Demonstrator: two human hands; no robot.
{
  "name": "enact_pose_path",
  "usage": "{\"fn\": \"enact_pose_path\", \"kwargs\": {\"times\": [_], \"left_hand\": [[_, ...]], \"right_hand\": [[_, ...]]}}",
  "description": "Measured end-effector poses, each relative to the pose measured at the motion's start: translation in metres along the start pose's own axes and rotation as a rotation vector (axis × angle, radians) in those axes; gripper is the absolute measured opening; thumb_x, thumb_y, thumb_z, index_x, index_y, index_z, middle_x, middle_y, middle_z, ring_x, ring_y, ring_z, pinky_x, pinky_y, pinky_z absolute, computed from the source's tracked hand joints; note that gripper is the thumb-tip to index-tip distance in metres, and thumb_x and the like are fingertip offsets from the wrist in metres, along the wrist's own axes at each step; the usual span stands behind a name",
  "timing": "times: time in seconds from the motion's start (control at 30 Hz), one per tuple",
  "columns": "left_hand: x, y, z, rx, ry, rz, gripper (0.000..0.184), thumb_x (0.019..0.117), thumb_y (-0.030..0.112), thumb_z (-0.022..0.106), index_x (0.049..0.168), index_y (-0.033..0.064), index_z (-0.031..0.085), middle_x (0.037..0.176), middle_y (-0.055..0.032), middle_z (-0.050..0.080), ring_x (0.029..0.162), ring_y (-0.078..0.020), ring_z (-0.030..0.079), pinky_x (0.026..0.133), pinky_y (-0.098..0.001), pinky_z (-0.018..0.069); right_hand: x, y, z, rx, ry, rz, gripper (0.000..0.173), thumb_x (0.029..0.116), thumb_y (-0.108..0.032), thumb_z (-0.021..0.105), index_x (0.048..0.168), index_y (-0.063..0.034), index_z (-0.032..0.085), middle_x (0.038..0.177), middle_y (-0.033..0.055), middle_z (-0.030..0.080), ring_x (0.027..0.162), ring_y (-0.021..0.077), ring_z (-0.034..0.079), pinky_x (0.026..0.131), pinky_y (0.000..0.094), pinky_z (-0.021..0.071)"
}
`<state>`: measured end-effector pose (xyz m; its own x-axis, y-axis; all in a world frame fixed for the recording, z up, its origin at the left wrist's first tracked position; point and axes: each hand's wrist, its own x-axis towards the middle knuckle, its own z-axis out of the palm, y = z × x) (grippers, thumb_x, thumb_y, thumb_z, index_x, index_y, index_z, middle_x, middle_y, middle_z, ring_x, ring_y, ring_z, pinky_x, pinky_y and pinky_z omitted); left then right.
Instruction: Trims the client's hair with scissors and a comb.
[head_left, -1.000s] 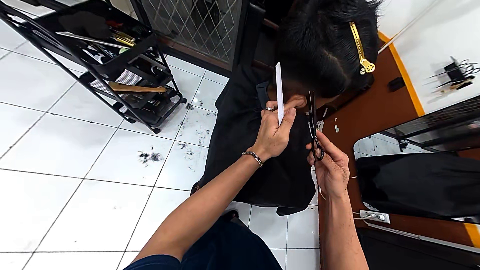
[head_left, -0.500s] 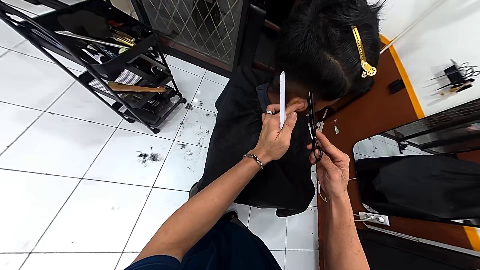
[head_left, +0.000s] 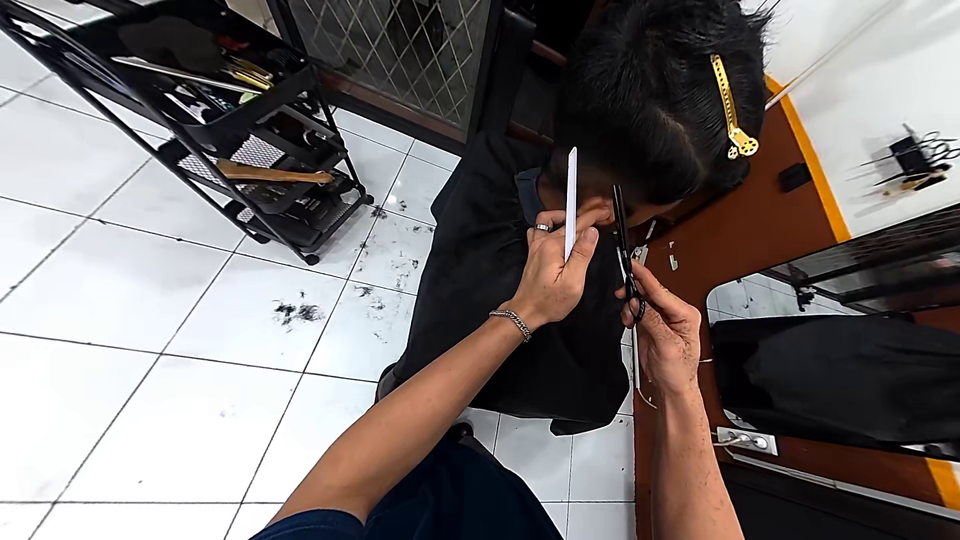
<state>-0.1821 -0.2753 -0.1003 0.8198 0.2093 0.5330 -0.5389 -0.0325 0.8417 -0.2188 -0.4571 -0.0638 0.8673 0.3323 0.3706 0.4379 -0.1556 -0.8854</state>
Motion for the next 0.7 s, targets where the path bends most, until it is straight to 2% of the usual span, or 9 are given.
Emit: {"fn": "enact_pose_path", "kwargs": {"times": [0.07,0.17,0.37,0.53,0.6,0.7], "left_hand": [[-0.0001,-0.0005,0.0001,0.005,-0.009,0.001,0.045,0.1075,0.021,0.033,0.122,0.0027,0.071,0.126,-0.0028,0.072,0.124,-0.018,0.053,0.11,-0.0446,0.0284],[0.0002,-0.0011,0.0006,0.009,-0.003,0.004,0.044,0.107,0.019,0.033,0.118,0.003,0.072,0.128,-0.0019,0.072,0.127,-0.0186,0.052,0.109,-0.0444,0.0287],[0.001,-0.0009,0.0011,0.001,0.006,0.016,0.044,0.1071,0.018,0.034,0.128,0.0012,0.069,0.117,-0.0043,0.074,0.116,-0.0168,0.056,0.108,-0.0434,0.0295],[0.0004,-0.0014,0.0011,0.02,-0.004,0.006,0.044,0.1072,0.019,0.034,0.125,0.0026,0.071,0.128,-0.0023,0.072,0.124,-0.0191,0.053,0.108,-0.0443,0.0296],[0.0004,-0.0012,0.0014,0.018,0.003,-0.001,0.043,0.107,0.019,0.034,0.123,0.0023,0.071,0.129,-0.0021,0.072,0.126,-0.0199,0.052,0.107,-0.0439,0.0303],[0.0007,-0.0012,0.0015,0.012,0.013,0.013,0.043,0.1065,0.017,0.035,0.124,0.0011,0.07,0.125,-0.0038,0.073,0.121,-0.0185,0.054,0.106,-0.0437,0.0301]], "right_hand": [[0.0022,-0.0018,0.0005,-0.017,0.001,-0.013,0.043,0.1019,-0.003,0.043,0.142,-0.0015,0.059,0.107,-0.0006,0.069,0.075,0.0,0.057,0.067,0.0167,0.0499],[0.0035,-0.0018,0.0007,-0.048,0.016,-0.017,0.045,0.0997,0.0,0.043,0.142,-0.0009,0.059,0.105,0.0008,0.069,0.074,0.0008,0.058,0.065,0.0169,0.0498],[0.0029,0.001,-0.0008,-0.029,0.0,0.001,0.043,0.1008,-0.004,0.046,0.142,-0.0019,0.059,0.105,-0.0005,0.069,0.076,0.0003,0.058,0.068,0.0175,0.0504],[0.0074,-0.0018,0.0009,-0.071,0.012,-0.019,0.045,0.0992,0.0,0.044,0.141,-0.0006,0.059,0.104,0.001,0.069,0.075,0.0015,0.058,0.067,0.0177,0.0505],[0.0067,-0.0009,0.0007,-0.061,0.009,-0.016,0.044,0.0999,-0.002,0.045,0.142,-0.0012,0.059,0.104,0.001,0.069,0.075,0.0014,0.058,0.066,0.0178,0.05],[0.0054,-0.001,-0.0003,-0.021,-0.012,-0.003,0.043,0.102,-0.009,0.047,0.143,-0.0038,0.059,0.106,-0.0016,0.069,0.077,0.0,0.058,0.069,0.0177,0.0503]]}}
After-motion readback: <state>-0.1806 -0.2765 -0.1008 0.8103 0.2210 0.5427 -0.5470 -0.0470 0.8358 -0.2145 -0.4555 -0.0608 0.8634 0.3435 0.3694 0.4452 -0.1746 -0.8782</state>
